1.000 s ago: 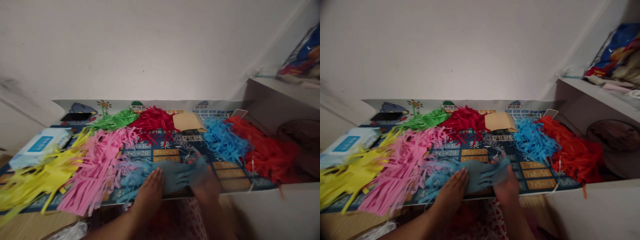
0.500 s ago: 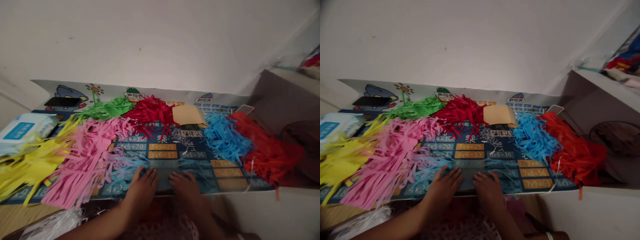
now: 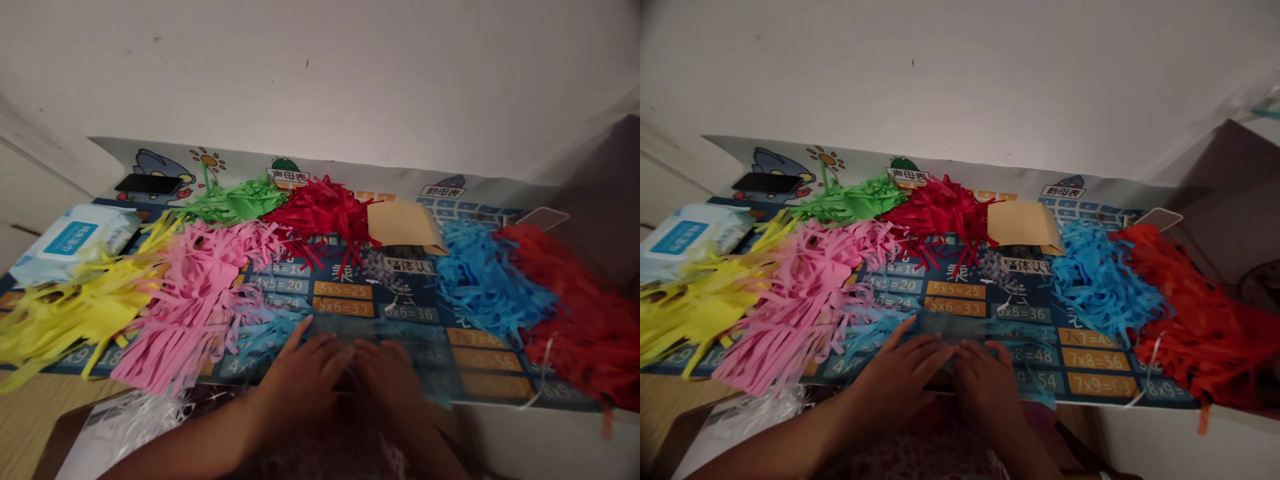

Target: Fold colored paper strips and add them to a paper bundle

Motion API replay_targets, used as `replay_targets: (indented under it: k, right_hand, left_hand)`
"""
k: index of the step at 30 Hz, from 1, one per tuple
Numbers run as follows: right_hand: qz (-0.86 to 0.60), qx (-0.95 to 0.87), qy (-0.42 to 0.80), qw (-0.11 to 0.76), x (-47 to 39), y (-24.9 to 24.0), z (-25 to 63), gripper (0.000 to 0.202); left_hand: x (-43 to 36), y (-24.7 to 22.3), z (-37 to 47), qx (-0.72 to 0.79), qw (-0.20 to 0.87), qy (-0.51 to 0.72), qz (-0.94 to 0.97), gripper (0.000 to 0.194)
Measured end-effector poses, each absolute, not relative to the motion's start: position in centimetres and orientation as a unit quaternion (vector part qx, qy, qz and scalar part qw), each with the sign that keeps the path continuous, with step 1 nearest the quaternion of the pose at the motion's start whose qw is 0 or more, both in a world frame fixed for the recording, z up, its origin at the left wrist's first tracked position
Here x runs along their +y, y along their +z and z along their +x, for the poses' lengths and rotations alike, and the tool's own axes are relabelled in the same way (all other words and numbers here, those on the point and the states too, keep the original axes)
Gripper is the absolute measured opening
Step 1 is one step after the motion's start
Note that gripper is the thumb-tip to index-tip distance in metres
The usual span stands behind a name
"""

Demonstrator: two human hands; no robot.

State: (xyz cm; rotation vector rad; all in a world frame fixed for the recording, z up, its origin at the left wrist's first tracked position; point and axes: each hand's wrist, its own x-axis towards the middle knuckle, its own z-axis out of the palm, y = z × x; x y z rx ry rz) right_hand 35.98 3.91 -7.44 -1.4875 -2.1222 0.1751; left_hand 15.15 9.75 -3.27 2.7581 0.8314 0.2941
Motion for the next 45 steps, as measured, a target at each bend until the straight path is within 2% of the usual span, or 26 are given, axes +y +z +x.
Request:
replay_targets:
  k: [2,4,8,10,14,19,28,40,43,45]
  right_hand:
    - [-0.540,-0.801,0.113,0.234,3.9,-7.7,36.7,0.022]
    - [-0.526,-0.805,0.164,0.219,3.8,-8.1,37.6,0.022]
    - [-0.587,-0.745,0.199,0.246,4.2,-9.0,38.4,0.016]
    - [-0.639,-0.699,0.179,0.266,4.9,-9.1,37.9,0.022]
    - [-0.694,-0.659,0.117,0.265,6.6,-8.7,36.4,0.035]
    - [-0.696,-0.670,0.090,0.241,7.8,-8.8,36.2,0.040]
    - [-0.715,-0.660,0.075,0.217,8.2,-8.8,36.1,0.047]
    - [-0.725,-0.652,0.092,0.202,8.2,-9.0,35.8,0.039]
    - [-0.730,-0.651,0.064,0.199,8.3,-9.0,35.4,0.039]
    - [-0.737,-0.647,0.050,0.189,8.0,-9.2,36.6,0.036]
  left_hand:
    - [10.2,-6.0,16.1,0.316,0.137,0.097,0.934,0.025]
    - [10.8,-7.8,15.6,0.340,0.170,0.122,0.917,0.020]
    - [11.6,-7.5,13.7,0.387,0.252,0.169,0.871,0.015]
    - [11.7,-6.9,13.9,0.419,0.268,0.166,0.851,0.018]
    - [11.8,-7.2,15.4,0.492,0.226,0.185,0.820,0.032]
    - [12.2,-7.9,16.4,0.532,0.163,0.156,0.816,0.026]
    - [13.3,-7.5,16.9,0.538,0.147,0.081,0.826,0.021]
    - [13.7,-7.1,17.1,0.543,0.148,0.021,0.826,0.019]
    - [14.0,-6.6,17.1,0.524,0.130,0.054,0.840,0.008]
    - [14.2,-6.4,17.1,0.461,0.100,0.078,0.878,0.010]
